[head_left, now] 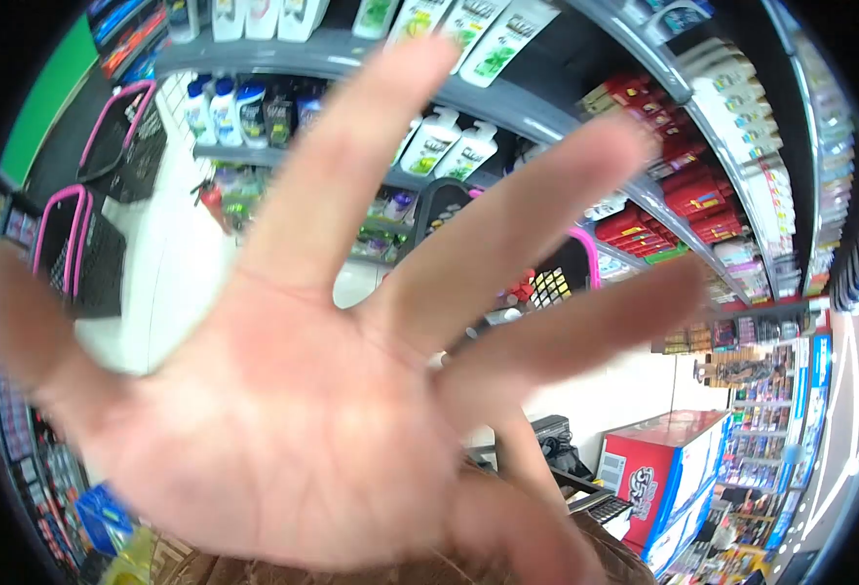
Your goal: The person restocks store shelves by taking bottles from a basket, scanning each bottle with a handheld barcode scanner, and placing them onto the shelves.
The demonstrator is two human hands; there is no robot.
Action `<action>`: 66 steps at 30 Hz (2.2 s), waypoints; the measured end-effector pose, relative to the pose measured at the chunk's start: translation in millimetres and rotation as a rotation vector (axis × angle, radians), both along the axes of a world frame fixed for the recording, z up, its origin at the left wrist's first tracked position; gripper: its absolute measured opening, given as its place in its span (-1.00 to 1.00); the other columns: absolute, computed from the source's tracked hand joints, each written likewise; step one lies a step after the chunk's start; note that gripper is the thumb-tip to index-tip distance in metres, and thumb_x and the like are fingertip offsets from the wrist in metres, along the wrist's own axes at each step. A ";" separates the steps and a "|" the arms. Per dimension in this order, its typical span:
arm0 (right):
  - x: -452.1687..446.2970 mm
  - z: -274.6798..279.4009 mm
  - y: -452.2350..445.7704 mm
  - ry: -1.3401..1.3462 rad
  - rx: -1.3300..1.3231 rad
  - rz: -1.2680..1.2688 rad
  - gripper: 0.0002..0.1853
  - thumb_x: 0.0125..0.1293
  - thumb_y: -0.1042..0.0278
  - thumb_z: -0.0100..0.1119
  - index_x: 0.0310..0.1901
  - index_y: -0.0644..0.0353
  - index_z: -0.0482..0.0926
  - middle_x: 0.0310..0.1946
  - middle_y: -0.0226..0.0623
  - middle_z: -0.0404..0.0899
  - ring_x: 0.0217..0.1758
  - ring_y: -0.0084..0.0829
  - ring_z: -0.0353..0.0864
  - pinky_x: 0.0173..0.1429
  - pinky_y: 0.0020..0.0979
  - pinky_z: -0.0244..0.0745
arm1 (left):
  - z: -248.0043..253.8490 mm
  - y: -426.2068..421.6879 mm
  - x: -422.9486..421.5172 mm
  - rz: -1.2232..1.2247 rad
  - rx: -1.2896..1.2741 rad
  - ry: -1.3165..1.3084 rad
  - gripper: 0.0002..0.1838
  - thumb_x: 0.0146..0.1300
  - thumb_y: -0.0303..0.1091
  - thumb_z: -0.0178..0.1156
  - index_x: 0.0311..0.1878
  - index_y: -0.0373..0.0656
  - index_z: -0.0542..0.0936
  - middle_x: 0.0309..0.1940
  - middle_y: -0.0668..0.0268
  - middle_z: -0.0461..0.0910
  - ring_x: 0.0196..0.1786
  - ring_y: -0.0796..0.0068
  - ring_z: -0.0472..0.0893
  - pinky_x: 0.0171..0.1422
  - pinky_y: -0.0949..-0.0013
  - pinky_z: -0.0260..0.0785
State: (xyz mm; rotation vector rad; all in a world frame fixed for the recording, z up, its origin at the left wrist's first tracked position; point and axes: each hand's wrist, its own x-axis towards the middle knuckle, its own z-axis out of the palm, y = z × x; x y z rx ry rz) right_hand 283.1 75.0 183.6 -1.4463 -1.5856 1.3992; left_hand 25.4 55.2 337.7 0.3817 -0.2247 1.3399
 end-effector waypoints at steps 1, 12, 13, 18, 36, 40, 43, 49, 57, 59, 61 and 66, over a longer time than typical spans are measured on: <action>-10.1 0.9 -5.5 0.105 0.085 -0.002 -0.81 0.35 0.48 0.40 -0.04 0.30 0.71 -0.21 -0.43 0.72 -0.16 -0.65 0.57 -0.01 -0.47 0.53 | 3.7 -1.5 -9.8 -0.014 0.028 0.010 0.04 0.42 0.55 -0.17 0.73 0.17 -0.21 0.68 -0.05 -0.01 0.65 -0.04 0.19 0.35 -0.08 0.41; 28.3 -29.5 -23.1 -0.232 -0.117 -0.110 -0.60 0.30 0.26 0.50 0.07 0.30 0.68 -0.21 -0.23 0.76 -0.15 -0.51 0.66 0.05 -0.37 0.57 | -212.8 28.2 -2.3 -0.142 -0.155 1.173 -0.62 0.39 -0.54 0.30 0.26 -0.27 0.57 0.07 0.23 0.67 0.11 0.50 0.62 0.22 0.40 0.47; 36.4 -28.8 -19.1 -0.257 -0.164 -0.165 -0.56 0.28 0.15 0.50 0.05 0.29 0.70 -0.28 -0.18 0.75 -0.20 -0.44 0.68 0.00 -0.33 0.57 | -226.2 32.5 0.7 -0.125 -0.164 1.191 -0.65 0.40 -0.54 0.29 0.23 -0.28 0.58 0.02 0.26 0.67 0.07 0.53 0.62 0.20 0.42 0.47; 138.5 -82.7 9.2 -0.413 -0.104 -0.336 -0.53 0.26 0.05 0.48 -0.03 0.32 0.70 -0.48 -0.26 0.65 -0.41 -0.42 0.63 -0.23 -0.30 0.52 | -253.3 68.7 38.8 -0.101 -0.177 1.330 -0.71 0.42 -0.54 0.28 0.17 -0.29 0.60 -0.09 0.35 0.65 -0.04 0.62 0.61 0.10 0.49 0.46; 359.3 -42.6 78.1 -0.213 -0.314 -0.667 -0.73 0.34 0.23 0.45 -0.18 0.26 0.62 -0.50 -0.52 0.56 -0.50 -0.68 0.52 -0.42 -0.52 0.39 | -438.3 249.8 411.3 -0.329 0.616 2.407 -0.51 0.26 -0.24 0.34 0.27 -0.02 0.58 -0.04 0.15 0.77 0.07 0.11 0.75 0.10 0.05 0.62; 373.2 -41.9 69.7 -0.158 -0.344 -0.679 -0.77 0.37 0.28 0.44 -0.19 0.24 0.62 -0.49 -0.55 0.56 -0.47 -0.71 0.47 -0.37 -0.52 0.36 | -479.6 238.0 438.7 -0.209 0.680 2.493 -0.59 0.39 -0.39 0.12 0.29 -0.07 0.56 -0.04 0.15 0.77 0.06 0.11 0.77 0.04 0.05 0.64; 374.7 -42.0 67.6 -0.128 -0.368 -0.692 -0.78 0.37 0.28 0.44 -0.18 0.23 0.62 -0.48 -0.59 0.53 -0.44 -0.73 0.44 -0.36 -0.54 0.32 | -491.3 250.6 444.0 -0.291 0.664 2.525 -0.65 0.39 -0.41 0.11 0.22 -0.13 0.57 -0.09 0.14 0.78 -0.01 0.10 0.79 0.00 0.07 0.65; 372.9 -49.2 83.8 -0.142 -0.311 -0.622 -0.80 0.42 0.29 0.40 -0.25 0.21 0.61 -0.49 -0.52 0.57 -0.53 -0.68 0.50 -0.44 -0.54 0.36 | -469.8 256.8 413.3 -0.209 0.776 2.325 -0.57 0.00 -0.31 0.47 -0.01 -0.17 0.67 -0.06 0.06 0.74 -0.04 0.03 0.77 0.04 0.05 0.64; 318.6 -51.0 133.1 0.067 -0.294 -0.507 -0.74 0.44 0.24 0.37 -0.32 0.25 0.63 -0.58 -0.37 0.59 -0.57 -0.58 0.53 -0.45 -0.49 0.39 | -246.9 251.3 274.9 -0.025 0.305 1.596 -0.50 -0.06 -0.41 0.57 -0.01 -0.19 0.61 0.04 0.21 0.69 0.14 0.30 0.69 0.25 0.23 0.52; 295.4 -52.2 137.7 0.130 -0.282 -0.483 -0.74 0.45 0.23 0.36 -0.31 0.26 0.64 -0.56 -0.35 0.60 -0.56 -0.58 0.54 -0.45 -0.49 0.40 | -207.5 244.2 235.1 0.006 0.147 1.374 -0.52 0.06 -0.49 0.51 0.07 -0.22 0.58 -0.01 0.26 0.70 0.12 0.47 0.67 0.20 0.27 0.55; 268.8 -49.9 136.9 0.239 -0.309 -0.426 -0.73 0.49 0.21 0.30 -0.22 0.28 0.65 -0.44 -0.27 0.67 -0.51 -0.51 0.62 -0.43 -0.46 0.48 | -172.9 232.2 200.0 0.094 -0.028 1.097 -0.57 0.20 -0.51 0.43 0.13 -0.26 0.56 0.01 0.28 0.69 0.13 0.44 0.67 0.21 0.25 0.57; 165.5 -18.0 123.1 0.524 -0.443 -0.373 -0.72 0.52 0.18 0.25 0.00 0.26 0.61 -0.23 -0.21 0.73 -0.31 -0.45 0.72 -0.38 -0.44 0.59 | -168.1 197.1 191.5 -0.025 -0.495 0.512 -0.31 0.49 0.31 0.08 0.31 -0.13 0.46 -0.04 0.21 0.65 0.03 0.23 0.69 0.16 0.05 0.62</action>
